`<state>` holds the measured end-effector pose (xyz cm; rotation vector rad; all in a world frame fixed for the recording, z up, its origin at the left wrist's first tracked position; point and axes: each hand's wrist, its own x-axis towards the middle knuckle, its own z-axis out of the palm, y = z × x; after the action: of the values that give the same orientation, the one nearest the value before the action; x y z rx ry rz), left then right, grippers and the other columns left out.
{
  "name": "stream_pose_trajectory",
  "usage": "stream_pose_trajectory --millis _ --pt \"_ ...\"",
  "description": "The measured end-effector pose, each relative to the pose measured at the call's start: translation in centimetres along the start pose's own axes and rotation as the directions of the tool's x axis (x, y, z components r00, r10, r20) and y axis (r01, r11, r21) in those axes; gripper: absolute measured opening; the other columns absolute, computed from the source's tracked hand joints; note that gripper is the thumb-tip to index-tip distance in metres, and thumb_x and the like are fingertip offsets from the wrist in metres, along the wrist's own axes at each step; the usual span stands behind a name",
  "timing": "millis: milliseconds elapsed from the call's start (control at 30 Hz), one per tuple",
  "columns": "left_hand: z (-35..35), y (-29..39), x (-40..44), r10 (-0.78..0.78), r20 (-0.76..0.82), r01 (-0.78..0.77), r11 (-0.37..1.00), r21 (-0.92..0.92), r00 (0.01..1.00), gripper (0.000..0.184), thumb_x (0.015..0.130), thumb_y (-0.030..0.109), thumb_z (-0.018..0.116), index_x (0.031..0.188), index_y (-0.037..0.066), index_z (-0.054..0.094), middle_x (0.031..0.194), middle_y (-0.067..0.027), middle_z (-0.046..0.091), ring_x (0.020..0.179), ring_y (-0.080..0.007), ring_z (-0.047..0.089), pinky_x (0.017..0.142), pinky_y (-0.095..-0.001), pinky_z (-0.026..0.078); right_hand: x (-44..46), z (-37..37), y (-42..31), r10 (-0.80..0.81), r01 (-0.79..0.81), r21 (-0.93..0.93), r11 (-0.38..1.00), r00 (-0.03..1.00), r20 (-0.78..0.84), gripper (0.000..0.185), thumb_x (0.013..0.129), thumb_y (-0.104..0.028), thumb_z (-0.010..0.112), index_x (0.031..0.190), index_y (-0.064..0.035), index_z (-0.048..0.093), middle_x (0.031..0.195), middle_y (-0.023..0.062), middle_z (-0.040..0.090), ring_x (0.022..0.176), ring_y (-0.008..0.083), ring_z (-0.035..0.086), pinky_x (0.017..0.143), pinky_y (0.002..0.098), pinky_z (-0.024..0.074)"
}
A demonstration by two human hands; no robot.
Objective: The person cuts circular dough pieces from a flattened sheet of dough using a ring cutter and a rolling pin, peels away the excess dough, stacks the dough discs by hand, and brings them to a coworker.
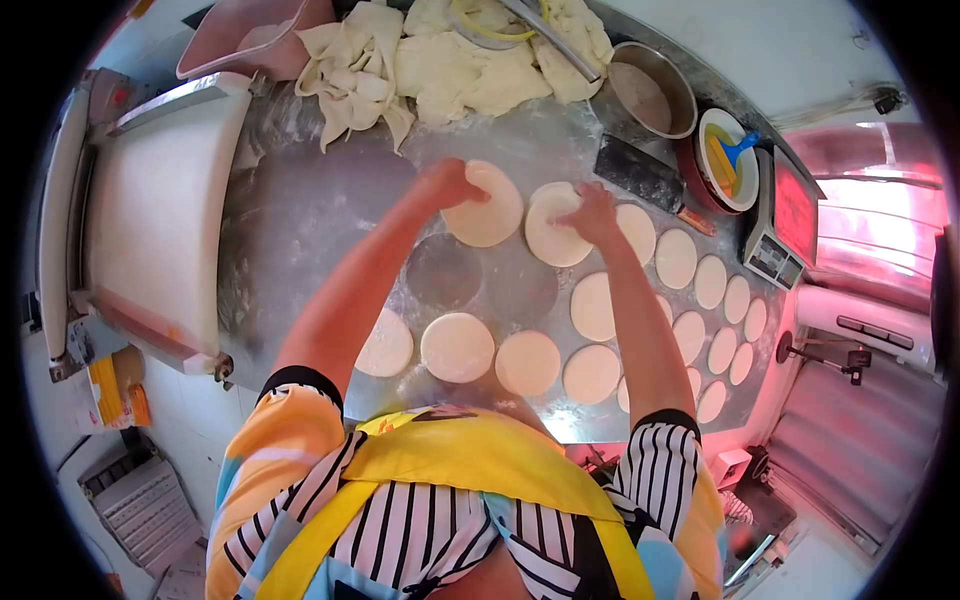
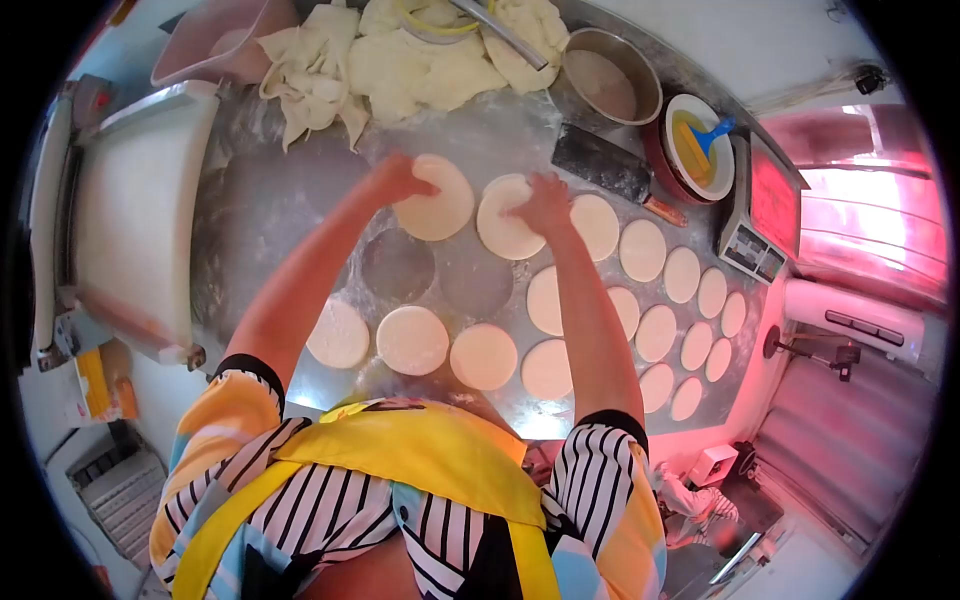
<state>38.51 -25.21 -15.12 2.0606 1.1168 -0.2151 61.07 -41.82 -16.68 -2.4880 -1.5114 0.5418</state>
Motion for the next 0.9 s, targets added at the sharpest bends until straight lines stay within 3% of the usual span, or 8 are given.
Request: stream_pose_trajectory --millis 167,300,400,433,533,633,800,900 --pt "0.5 0.8 -6.9 0.274 -0.202 -0.308 0.939 -0.157 0.940 0.045 0.068 0.023 0.073 0.106 0.006 0.057 0.104 -0.0181 0.061 0.095 -0.0301 0.059 0.081 -0.0369 0.047 -6.1 -1.2 -4.4 -0.302 0.319 0.044 0.947 0.928 -0.220 0.054 0.064 -0.025 0.075 0.106 -0.0010 0.051 0.099 0.0166 0.060 0.089 0.0376 0.058 0.076 0.0436 0.0474" --pt "-2.8 -1.9 -17.6 0.161 -0.171 -0.234 0.658 -0.716 0.972 0.046 0.073 0.013 0.071 0.115 0.003 0.055 0.104 -0.0106 0.063 0.094 -0.0163 0.060 0.082 -0.0315 0.048 -13.0 -9.1 -11.1 -0.026 -0.061 0.524 0.850 0.987 0.157 0.050 0.065 -0.020 0.075 0.105 -0.0032 0.051 0.087 0.0122 0.060 0.083 0.0228 0.060 0.073 0.0361 0.0479" --pt "-2.7 -7.8 -24.3 0.018 0.042 0.031 0.396 -0.918 0.999 0.046 0.070 0.012 0.073 0.111 0.004 0.055 0.103 -0.0060 0.062 0.096 -0.0171 0.058 0.084 -0.0339 0.047 -16.8 -5.9 -12.2 -0.172 -0.122 0.807 0.577 0.948 0.267 0.050 0.064 -0.019 0.076 0.107 -0.0060 0.055 0.089 0.0103 0.059 0.087 0.0185 0.058 0.079 0.0324 0.0462" --pt "-1.9 -9.5 -25.4 -0.030 0.095 0.099 0.407 -0.908 0.995 0.041 0.070 0.013 0.074 0.106 0.004 0.057 0.098 -0.0060 0.062 0.092 -0.0192 0.059 0.082 -0.0352 0.047 -17.7 -3.6 -12.4 -0.213 -0.219 0.801 0.556 0.894 0.393 0.050 0.063 -0.018 0.076 0.107 -0.0058 0.057 0.094 0.0109 0.059 0.090 0.0206 0.058 0.082 0.0328 0.0458" --pt "2.4 -13.8 -25.9 -0.153 -0.052 0.131 0.947 -0.294 0.987 0.041 0.068 0.018 0.076 0.101 0.005 0.058 0.103 -0.0103 0.058 0.091 -0.0266 0.057 0.082 -0.0396 0.046 -19.5 4.8 -13.3 -0.357 0.201 0.576 0.793 0.918 0.171 0.051 0.061 -0.020 0.077 0.105 -0.0035 0.058 0.104 0.0138 0.057 0.098 0.0274 0.056 0.087 0.0363 0.0445" --pt "3.1 -13.4 -26.3 0.319 -0.421 -0.220 0.938 0.267 0.849 0.041 0.065 0.023 0.077 0.096 0.005 0.057 0.111 -0.0147 0.052 0.093 -0.0334 0.054 0.081 -0.0420 0.046 -19.4 6.1 -14.8 -0.373 0.336 0.244 0.910 0.919 0.126 0.052 0.060 -0.024 0.078 0.104 -0.0035 0.059 0.108 0.0168 0.055 0.104 0.0318 0.053 0.089 0.0396 0.0436" --pt "2.8 -13.7 -24.5 -0.213 -0.157 0.176 0.960 -0.218 0.964 0.051 0.062 0.029 0.080 0.098 0.002 0.056 0.117 -0.0185 0.049 0.099 -0.0342 0.052 0.084 -0.0400 0.045 -16.8 3.4 -17.3 0.003 0.017 -0.031 0.999 0.832 0.555 0.058 0.054 -0.030 0.081 0.100 -0.0050 0.056 0.112 0.0146 0.053 0.113 0.0317 0.044 0.090 0.0398 0.0425" --pt "2.0 -14.3 -23.1 -0.246 0.099 0.262 0.940 -0.216 0.964 0.054 0.062 0.029 0.079 0.100 0.000 0.056 0.110 -0.0192 0.053 0.099 -0.0332 0.054 0.082 -0.0399 0.046 -17.8 4.8 -16.3 -0.199 0.264 -0.090 0.960 0.874 0.442 0.053 0.057 -0.029 0.078 0.098 -0.0058 0.053 0.106 0.0140 0.055 0.105 0.0320 0.050 0.084 0.0407 0.0451"
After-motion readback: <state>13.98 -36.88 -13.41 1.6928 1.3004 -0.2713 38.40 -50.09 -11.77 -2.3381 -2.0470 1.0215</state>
